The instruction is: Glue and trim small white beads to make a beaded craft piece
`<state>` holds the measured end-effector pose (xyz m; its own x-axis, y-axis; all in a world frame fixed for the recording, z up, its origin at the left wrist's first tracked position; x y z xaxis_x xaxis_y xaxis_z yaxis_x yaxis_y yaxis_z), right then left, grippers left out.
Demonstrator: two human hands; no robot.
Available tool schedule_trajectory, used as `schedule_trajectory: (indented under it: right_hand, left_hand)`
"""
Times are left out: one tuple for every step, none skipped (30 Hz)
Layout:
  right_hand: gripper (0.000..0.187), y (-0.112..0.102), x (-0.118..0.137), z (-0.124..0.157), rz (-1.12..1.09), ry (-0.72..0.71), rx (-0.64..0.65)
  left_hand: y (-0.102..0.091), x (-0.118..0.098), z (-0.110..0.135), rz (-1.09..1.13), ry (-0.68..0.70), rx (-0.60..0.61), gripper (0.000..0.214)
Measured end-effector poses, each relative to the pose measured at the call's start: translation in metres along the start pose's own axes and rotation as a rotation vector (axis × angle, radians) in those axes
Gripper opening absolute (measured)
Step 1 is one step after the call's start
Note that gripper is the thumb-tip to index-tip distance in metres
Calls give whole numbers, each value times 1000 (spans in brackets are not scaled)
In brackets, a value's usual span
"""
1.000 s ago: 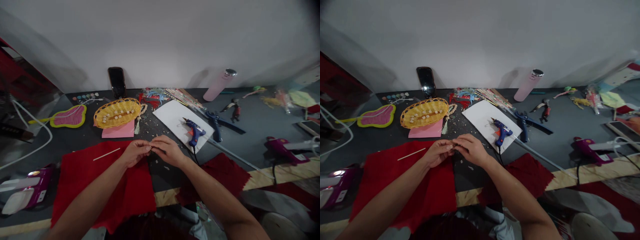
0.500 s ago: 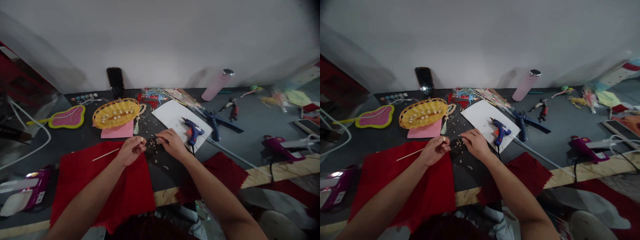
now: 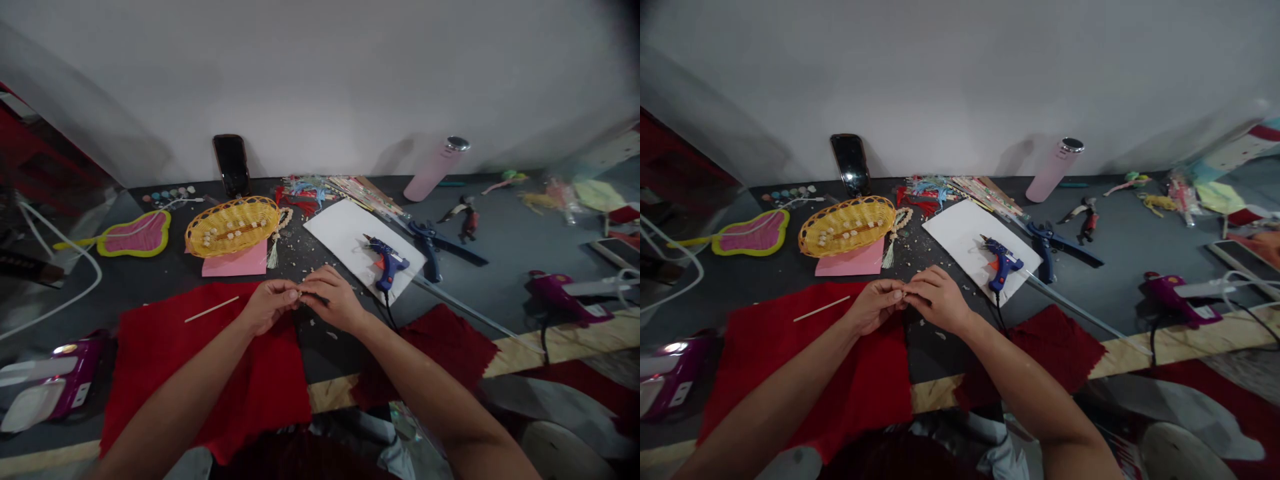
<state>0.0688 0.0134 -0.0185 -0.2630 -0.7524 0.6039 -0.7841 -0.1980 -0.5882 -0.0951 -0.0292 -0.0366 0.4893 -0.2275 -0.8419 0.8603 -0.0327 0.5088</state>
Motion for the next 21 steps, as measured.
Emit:
schedule_trajectory:
  right_hand:
    - [18, -1, 0, 0, 10, -5, 5]
    - [19, -1, 0, 0, 21, -6, 11]
    - [20, -2, 0, 0, 33, -1, 15]
    - [21, -2, -1, -1, 45, 9, 17]
    - [23, -3, -2, -1, 60, 23, 18]
    - [23, -2, -2, -1, 78, 36, 21]
    - [22, -2, -2, -1, 103, 45, 31]
    - [20, -1, -2, 0, 137, 49, 49]
    - [18, 1, -2, 0, 180, 49, 78]
    - [17, 3, -1, 0, 231, 44, 117]
    - [16, 6, 0, 0, 288, 36, 160]
    - [16, 10, 1, 1, 345, 28, 200]
    - [16, 13, 2, 1, 397, 21, 232]
    - [16, 15, 3, 2, 440, 13, 257]
    - [17, 18, 3, 2, 472, 7, 275]
    - [17, 19, 4, 3, 493, 2, 288]
    - [17, 21, 4, 3, 503, 0, 298]
    - [16, 21, 4, 4, 504, -1, 305]
    - [15, 22, 3, 4, 500, -2, 308]
    - [15, 22, 3, 5, 494, -1, 308]
    - [14, 22, 3, 5, 487, 2, 305]
  left_hand:
    - [1, -2, 0, -5, 2, 0, 16]
    - [2, -4, 1, -8, 3, -5, 15]
    - [3, -6, 1, -5, 6, -14, 15]
    - [3, -9, 1, 9, 14, -29, 14]
    - [3, -12, 0, 36, 29, -50, 14]
    - [2, -14, 0, 75, 50, -75, 13]
    - [0, -16, -2, 122, 79, -104, 12]
    - [-2, -18, -3, 173, 110, -127, 11]
    - [-5, -19, -4, 223, 136, -149, 10]
    - [-8, -19, -6, 272, 156, -163, 9]
    - [-10, -18, -7, 311, 169, -171, 8]
    - [-12, -17, -8, 339, 175, -171, 7]
    - [-13, -16, -9, 357, 178, -166, 6]
    - [-14, -15, -9, 367, 179, -158, 6]
    - [-14, -13, -9, 372, 180, -149, 6]
    - [-14, -12, -9, 374, 180, -143, 5]
    - [-14, -12, -9, 375, 181, -140, 5]
    - [-14, -11, -9, 375, 181, -140, 5]
    - [-14, -11, -9, 374, 182, -144, 5]
    - [-14, -11, -9, 372, 182, -147, 5]
    - [-14, -11, -9, 369, 182, -151, 6]
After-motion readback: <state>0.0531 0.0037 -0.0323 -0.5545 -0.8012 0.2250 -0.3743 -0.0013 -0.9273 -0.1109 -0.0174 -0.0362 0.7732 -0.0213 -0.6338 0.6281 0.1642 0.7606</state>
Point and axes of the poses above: each hand's wrist, its own z-axis away from the middle knuckle, its own y-axis out of the palm, x = y × z, the point moved 1 cm from there along -z, towards the middle knuckle, and after that the axes turned 7 degrees about y, right-handed, at the moved point
